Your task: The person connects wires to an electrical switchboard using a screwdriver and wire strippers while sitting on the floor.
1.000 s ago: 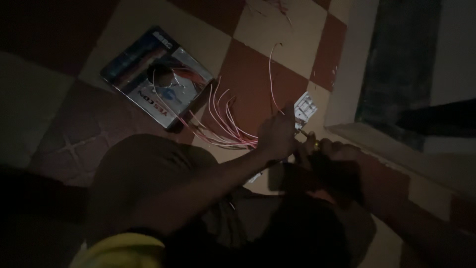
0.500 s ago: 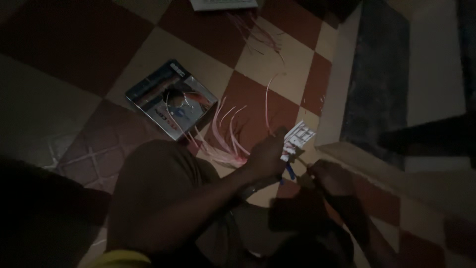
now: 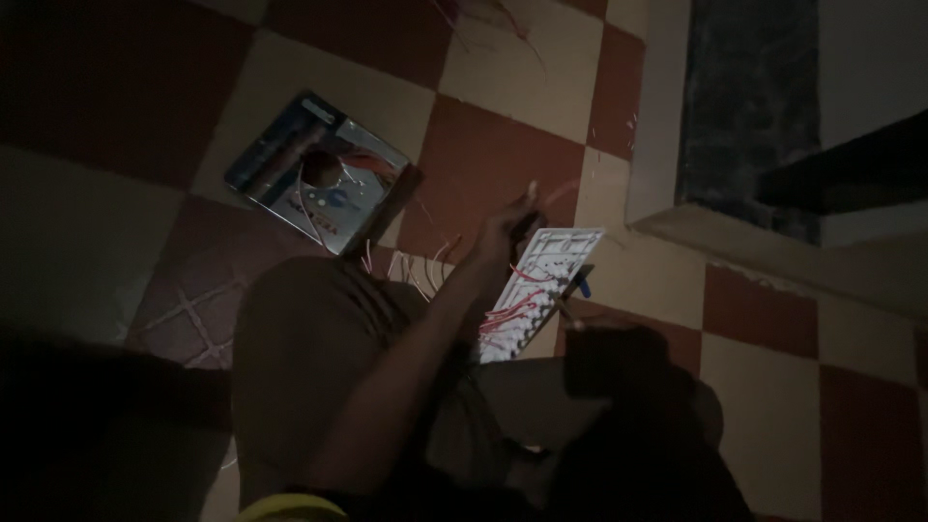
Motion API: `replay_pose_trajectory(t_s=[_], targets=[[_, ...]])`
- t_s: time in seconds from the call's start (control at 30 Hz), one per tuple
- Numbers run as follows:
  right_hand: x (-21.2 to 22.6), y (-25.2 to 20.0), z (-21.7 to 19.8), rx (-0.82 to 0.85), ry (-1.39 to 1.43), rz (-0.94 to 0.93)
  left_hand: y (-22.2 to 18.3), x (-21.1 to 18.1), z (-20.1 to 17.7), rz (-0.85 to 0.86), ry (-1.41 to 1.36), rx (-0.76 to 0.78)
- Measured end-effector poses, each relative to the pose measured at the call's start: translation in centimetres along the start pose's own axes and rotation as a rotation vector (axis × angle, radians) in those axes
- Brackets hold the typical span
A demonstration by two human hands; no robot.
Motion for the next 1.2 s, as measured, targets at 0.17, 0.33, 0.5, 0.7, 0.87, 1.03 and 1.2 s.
replay_pose_trajectory(t_s=[0.17,0.33,0.5,0.7,0.87,1.03,1.2], targets=[[-0.6,-1.2,1.2,-0.034,0.069,0.048,0.6,-1.0,2.3,-0.281,0.019,0.148],[-0.3,-2.6,1.3,-0.061,0.102,0.109,-0.7,-2.5,4.3,-0.217,0.464,0.158],[-0.4,-3.6,0.5,-0.071,0.132,0.169,0.0,-2.3,2.9,-0.221,0.386,0.082],[0.1,-5.9,-1.3,-0.087,0.140,0.257,0.9,-2.9,1.7,-0.186,0.408,0.109],[0.9,-7.0,-0.6,-0.051,0.120,0.292,0.3,-2.9,2.5,-0.161,0.528,0.067],[1.3,-7.4,0.3,-0.035,0.109,0.308,-0.4,-3.1,3.6,-0.091,0.525,0.058],[1.8,-6.3,0.1,-0.038,0.096,0.295,-0.5,-4.2,4.0,-0.095,0.531,0.029]])
Point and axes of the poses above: each hand's wrist, its own y-axis towards the middle knuckle, its own z-axis out of the palm, x = y × z, the point moved 2 cm from there along y, towards the middle knuckle, and after that the axes turned 8 degrees about x, right-handed, at the moved point
